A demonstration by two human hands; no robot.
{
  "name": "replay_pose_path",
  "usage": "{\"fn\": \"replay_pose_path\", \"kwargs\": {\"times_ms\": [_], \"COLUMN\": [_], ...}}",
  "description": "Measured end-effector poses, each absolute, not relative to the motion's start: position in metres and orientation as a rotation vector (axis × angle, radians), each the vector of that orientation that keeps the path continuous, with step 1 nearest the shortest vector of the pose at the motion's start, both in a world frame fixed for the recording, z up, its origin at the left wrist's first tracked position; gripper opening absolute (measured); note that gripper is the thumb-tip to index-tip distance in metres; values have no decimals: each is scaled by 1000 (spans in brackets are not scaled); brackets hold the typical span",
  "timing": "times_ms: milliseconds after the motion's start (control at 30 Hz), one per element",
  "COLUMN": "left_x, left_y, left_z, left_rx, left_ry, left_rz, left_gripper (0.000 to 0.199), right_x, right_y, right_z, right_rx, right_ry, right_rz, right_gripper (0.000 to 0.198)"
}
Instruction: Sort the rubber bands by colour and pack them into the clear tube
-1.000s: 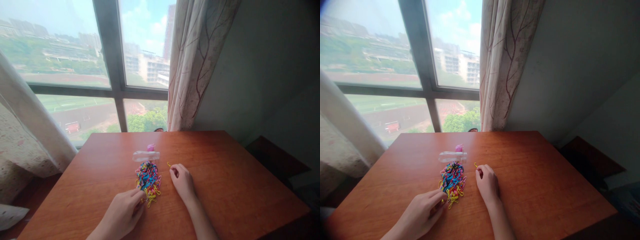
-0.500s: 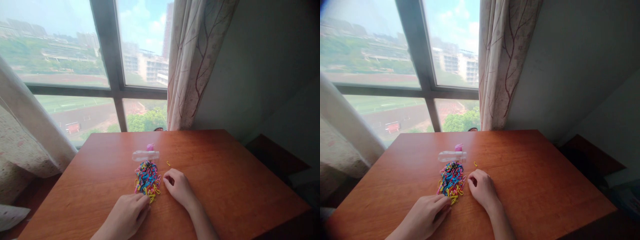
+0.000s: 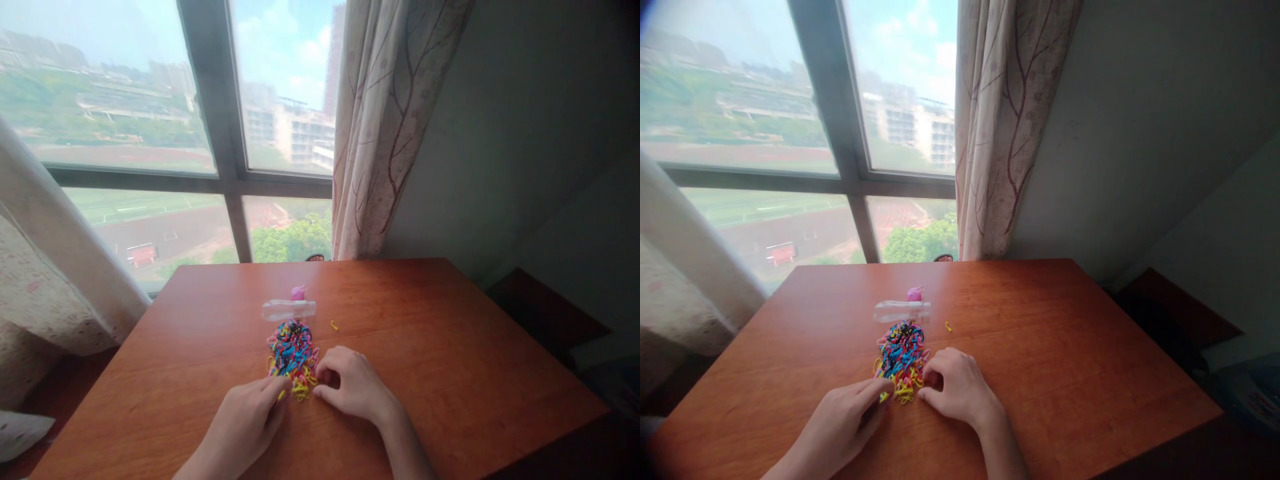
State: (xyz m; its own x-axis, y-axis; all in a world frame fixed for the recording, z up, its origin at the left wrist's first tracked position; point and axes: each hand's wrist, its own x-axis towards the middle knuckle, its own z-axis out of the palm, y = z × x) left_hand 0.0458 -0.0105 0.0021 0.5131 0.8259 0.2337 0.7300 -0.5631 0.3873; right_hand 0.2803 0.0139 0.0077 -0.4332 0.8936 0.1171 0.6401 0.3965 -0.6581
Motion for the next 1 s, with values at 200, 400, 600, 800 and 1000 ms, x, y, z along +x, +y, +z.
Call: {"fn": "replay_pose_path", "kwargs": {"times_ms": [200, 400, 600, 800, 1000], "left_x": [46, 45, 46, 46, 46], "left_y": [-11, -10, -11, -11, -11], "left_z": [3, 0, 3, 7, 9], "left_rx": [2500, 2511, 2497, 2478, 2457], "left_ry": [1266, 1261, 1268, 1259, 1229], "left_rz": [652, 639, 631, 638, 684], "left_gripper": [22, 20, 20, 23, 24], "right_x": [278, 278, 277, 278, 279], "right_y": [15, 14, 15, 15, 22], "right_z": [5, 4, 6, 6, 5], "right_rx": [-1260, -1249, -1271, -1201, -1259], "right_ry": [-2235, -2175, -2202, -2170, -1920], "right_rz": [726, 823, 814, 860, 791], "right_gripper": [9, 11, 12, 13, 9]}}
